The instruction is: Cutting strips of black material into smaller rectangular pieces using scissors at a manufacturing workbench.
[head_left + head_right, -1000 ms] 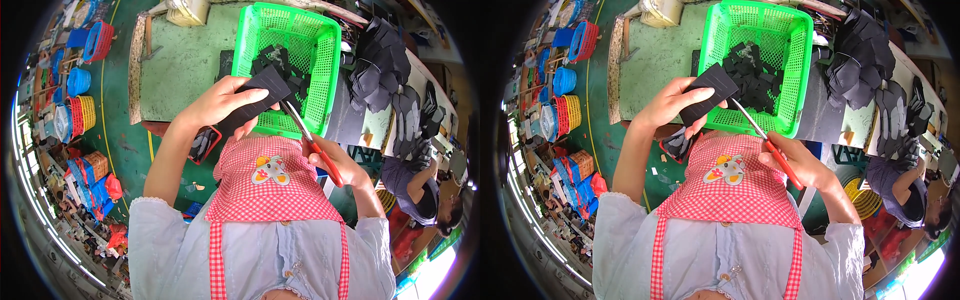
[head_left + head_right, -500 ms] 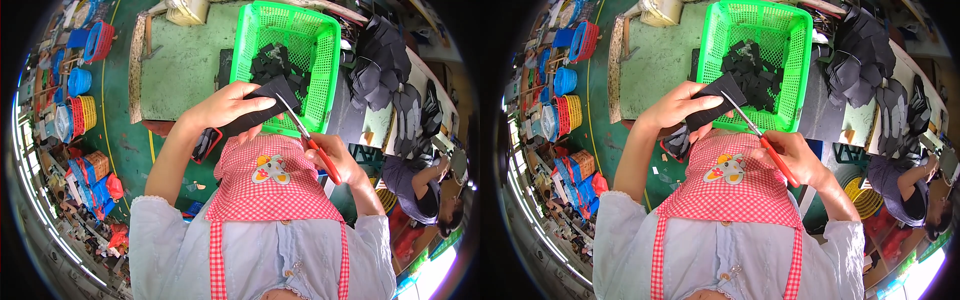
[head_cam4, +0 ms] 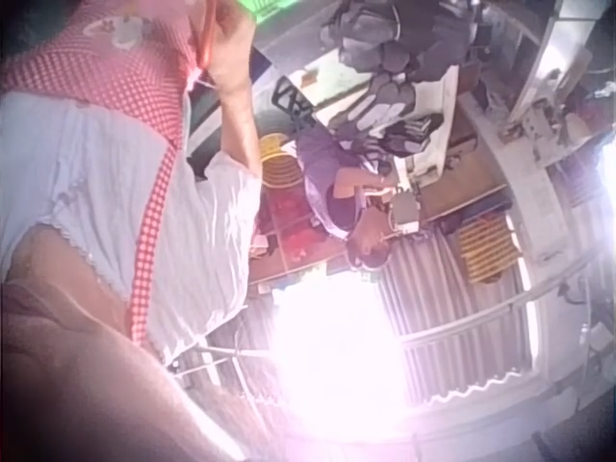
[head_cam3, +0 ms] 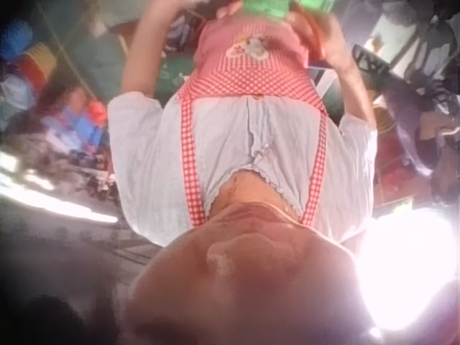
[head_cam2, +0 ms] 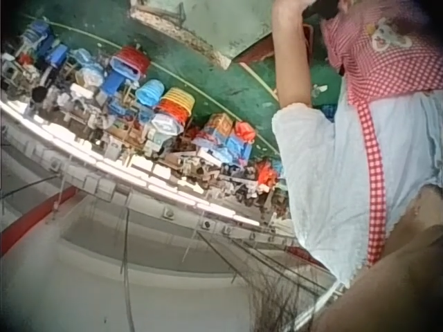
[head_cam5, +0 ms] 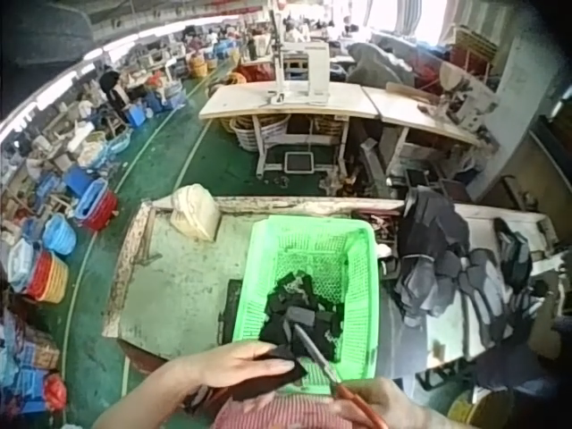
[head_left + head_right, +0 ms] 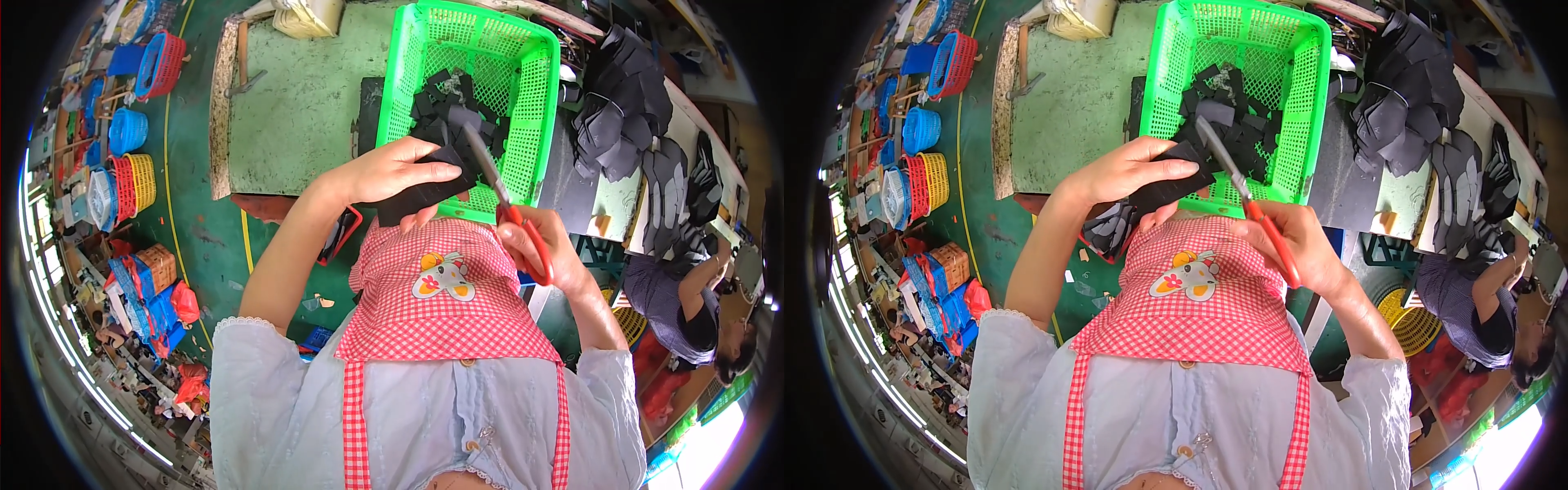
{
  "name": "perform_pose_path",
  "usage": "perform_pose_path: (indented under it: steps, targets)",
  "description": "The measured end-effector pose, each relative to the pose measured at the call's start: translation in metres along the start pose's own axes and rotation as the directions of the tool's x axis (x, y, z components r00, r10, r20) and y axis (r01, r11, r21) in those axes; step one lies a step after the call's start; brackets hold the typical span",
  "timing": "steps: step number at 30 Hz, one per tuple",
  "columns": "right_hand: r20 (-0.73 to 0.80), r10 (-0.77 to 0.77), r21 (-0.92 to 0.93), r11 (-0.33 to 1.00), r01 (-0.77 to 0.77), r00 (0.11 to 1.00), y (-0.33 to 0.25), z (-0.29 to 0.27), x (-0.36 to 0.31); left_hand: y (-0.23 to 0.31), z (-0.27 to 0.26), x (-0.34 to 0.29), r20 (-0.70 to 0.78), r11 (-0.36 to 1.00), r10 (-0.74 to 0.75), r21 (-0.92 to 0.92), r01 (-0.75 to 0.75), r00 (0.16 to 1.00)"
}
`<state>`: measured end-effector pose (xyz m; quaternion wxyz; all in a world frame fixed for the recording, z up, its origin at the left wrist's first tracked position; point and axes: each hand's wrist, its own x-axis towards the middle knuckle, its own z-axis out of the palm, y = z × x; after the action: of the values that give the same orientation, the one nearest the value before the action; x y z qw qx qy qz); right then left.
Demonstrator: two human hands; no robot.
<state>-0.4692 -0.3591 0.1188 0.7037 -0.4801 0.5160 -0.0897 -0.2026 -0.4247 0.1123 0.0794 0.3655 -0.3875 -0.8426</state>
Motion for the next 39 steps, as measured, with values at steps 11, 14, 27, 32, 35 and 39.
perform_pose_path:
  steps: [11,14,27,32,35,39]
  targets:
    - [-0.263,-0.327,0.2,0.902,0.383,0.908,-0.013,0.002,0.034,-0.003,0.014,-0.009,0.014,1.0,0.028,0.011,-0.028,0.999]
    - [-0.363,-0.295,0.256,0.88,0.399,0.884,-0.013,0.006,0.029,-0.009,0.01,-0.009,-0.04,0.998,0.047,0.049,-0.045,0.998]
    - [0.042,-0.224,-0.087,0.97,0.227,0.974,0.005,0.004,0.005,0.006,0.005,-0.011,-0.136,0.989,0.15,0.031,-0.147,0.979]
    - [0.027,-0.041,-0.08,0.996,0.043,0.999,-0.006,0.003,-0.002,0.005,-0.001,-0.01,-0.093,0.989,0.139,0.066,-0.134,0.986]
    - [0.001,-0.014,-0.066,0.998,0.014,1.0,-0.008,0.005,-0.001,0.009,0.0,-0.012,-0.103,0.991,0.134,0.034,-0.132,0.986]
    - [-0.133,-0.253,-0.01,0.967,0.254,0.958,0.002,0.017,0.012,0.008,0.008,-0.001,-0.055,0.998,0.05,-0.027,-0.052,0.997]
